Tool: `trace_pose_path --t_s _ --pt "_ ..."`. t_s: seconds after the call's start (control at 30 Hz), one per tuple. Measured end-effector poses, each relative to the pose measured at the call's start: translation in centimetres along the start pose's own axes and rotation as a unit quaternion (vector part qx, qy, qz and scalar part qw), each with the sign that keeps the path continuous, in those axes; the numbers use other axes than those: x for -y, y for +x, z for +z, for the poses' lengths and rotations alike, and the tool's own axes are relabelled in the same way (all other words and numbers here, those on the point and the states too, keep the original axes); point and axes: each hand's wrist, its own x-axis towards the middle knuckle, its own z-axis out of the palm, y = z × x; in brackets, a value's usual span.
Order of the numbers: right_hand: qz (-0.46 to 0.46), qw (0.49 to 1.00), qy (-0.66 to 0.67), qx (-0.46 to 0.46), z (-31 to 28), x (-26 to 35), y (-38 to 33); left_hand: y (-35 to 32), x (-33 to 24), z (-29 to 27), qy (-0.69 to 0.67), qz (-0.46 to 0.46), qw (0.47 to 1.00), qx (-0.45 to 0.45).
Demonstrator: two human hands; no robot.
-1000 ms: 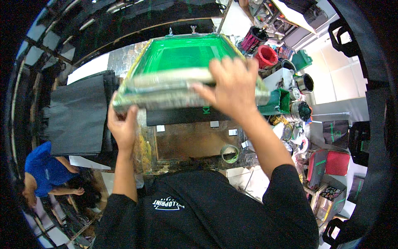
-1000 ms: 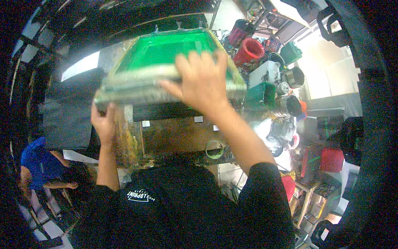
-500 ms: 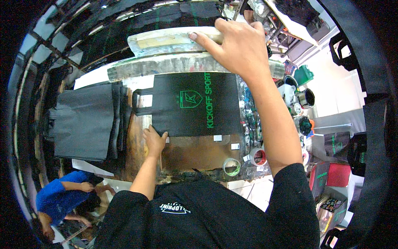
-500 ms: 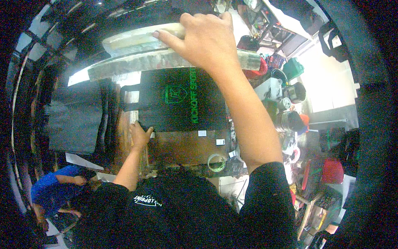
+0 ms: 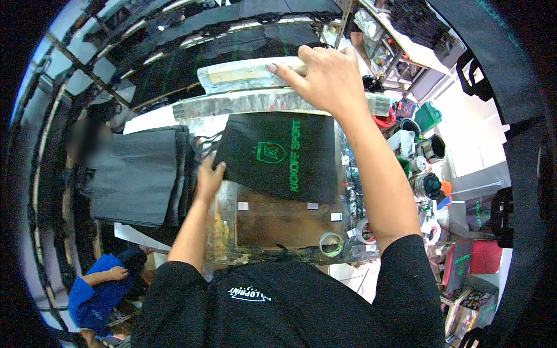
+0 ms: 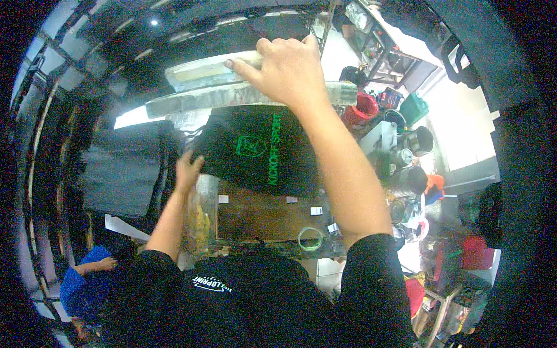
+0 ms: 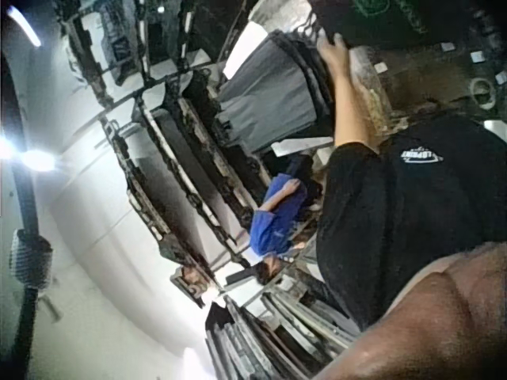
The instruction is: The person screen prints a green logo onto black tote bags using a squeegee and a screen printing frame. They repeatedly pull the squeegee across the frame, lift the screen, and place the printed bags onto a drying rack.
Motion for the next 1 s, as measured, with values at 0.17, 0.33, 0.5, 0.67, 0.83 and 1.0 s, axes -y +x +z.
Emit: trace_pose_path --t_s 0.17,0.33,0.5,0.67,0.83,1.0 --pt "0.000 0.999 0.025 0.019 -0.2 0.7 -0.2 3.9 -5.5 -15.7 -0.099 -0.147 0.981 -0.073" --pt "0.002 0.999 0.014 0.032 -0.7 1.0 -0.6 -0.7 -6.3 -32.5 -0.171 -0.158 0.962 -0.141" --pt "0.012 1.000 0.018 0.008 -1.1 1.5 -0.7 -7.6 1.5 -43.9 -0.225 -0.194 0.911 -0.287" --pt "0.032 0.996 -0.017 0.081 -1.9 2.2 -0.3 -12.9 12.4 -45.0 -0.198 -0.286 0.865 -0.361" --pt "0.038 0.993 -0.054 0.095 -2.3 1.9 -0.2 -11.5 23.1 -38.5 -0.193 -0.362 0.778 -0.476" --pt "0.028 0.995 -0.026 0.095 -2.2 2.5 -0.3 -16.2 24.2 -33.4 0.060 -0.403 0.646 -0.645"
